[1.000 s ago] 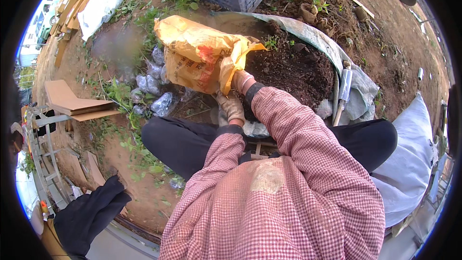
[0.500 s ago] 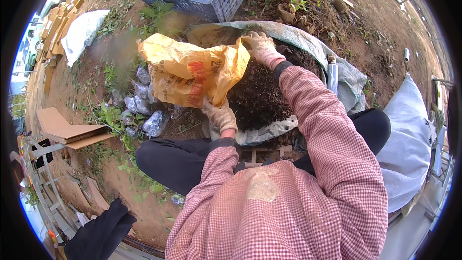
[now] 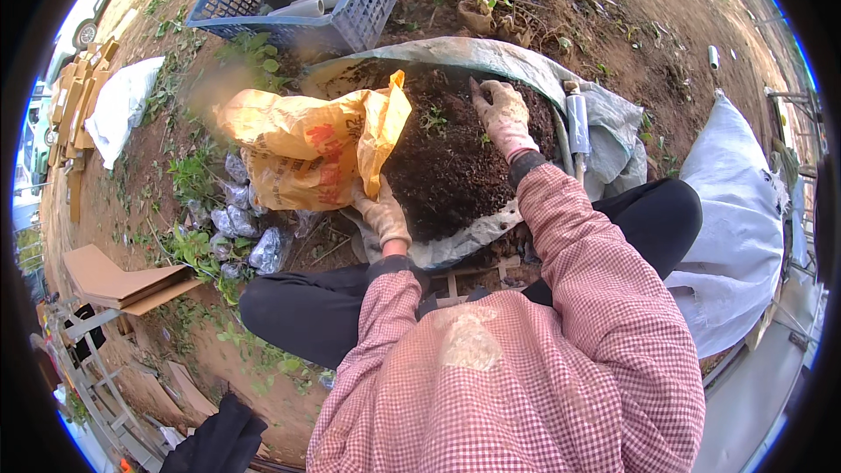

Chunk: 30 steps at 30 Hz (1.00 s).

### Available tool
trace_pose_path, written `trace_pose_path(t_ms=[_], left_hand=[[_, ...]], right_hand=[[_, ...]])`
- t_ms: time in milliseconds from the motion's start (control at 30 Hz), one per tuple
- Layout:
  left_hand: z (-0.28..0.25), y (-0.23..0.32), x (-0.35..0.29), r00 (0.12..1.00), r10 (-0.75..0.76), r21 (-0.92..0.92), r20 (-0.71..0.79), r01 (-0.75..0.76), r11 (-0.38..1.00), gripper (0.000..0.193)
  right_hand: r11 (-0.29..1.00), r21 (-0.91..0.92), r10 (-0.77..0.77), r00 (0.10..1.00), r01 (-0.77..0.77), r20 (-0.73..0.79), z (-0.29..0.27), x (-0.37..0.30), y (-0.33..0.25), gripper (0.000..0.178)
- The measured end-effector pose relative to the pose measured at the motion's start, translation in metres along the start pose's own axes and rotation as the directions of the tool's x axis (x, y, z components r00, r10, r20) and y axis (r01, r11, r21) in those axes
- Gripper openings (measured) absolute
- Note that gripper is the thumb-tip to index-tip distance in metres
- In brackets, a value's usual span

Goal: The person sits on the ground and repots small plants. They remove a plant from a plastic bag, place it in a black nursery pot, add soil from a yellow bag, and pack the soil around the plant. The person then wraps the potted plant in a plastic sleeve and places it aside.

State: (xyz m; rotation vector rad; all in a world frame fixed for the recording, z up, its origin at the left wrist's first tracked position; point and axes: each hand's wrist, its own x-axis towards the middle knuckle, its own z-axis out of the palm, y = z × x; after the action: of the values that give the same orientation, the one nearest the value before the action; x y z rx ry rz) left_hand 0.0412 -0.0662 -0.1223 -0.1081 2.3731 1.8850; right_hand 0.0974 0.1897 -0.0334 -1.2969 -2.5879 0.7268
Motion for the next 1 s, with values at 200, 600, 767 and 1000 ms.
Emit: trace_pose_path(t_ms=[200,600,767,1000], left_hand=[[0.000,0.010,0.000,0.996,-0.089,0.043,-0.024,0.090,0.995,0.048],[-0.001,0.032,-0.021,0.919,-0.075,0.474,-0.386,0.268,0.839,0.081],[-0.005,0.012,-0.020,0.752,-0.518,0.463,-0.409,0.660,0.592,0.082],[-0.006,-0.016,-0.024,0.806,-0.489,0.332,-0.333,0.585,0.740,0.042]], right_hand=[[0.947,-0.312,0.028,0.953,0.072,0.303,0.012,0.050,0.003,0.049],[0.710,0.228,0.628,0.746,-0.666,0.221,-0.020,0.037,0.106,0.084],[0.715,0.125,0.685,0.725,-0.688,0.072,0.028,-0.016,0.055,0.087],[0.880,0.225,0.380,0.904,-0.419,0.196,0.016,-0.039,-0.005,0.078]])
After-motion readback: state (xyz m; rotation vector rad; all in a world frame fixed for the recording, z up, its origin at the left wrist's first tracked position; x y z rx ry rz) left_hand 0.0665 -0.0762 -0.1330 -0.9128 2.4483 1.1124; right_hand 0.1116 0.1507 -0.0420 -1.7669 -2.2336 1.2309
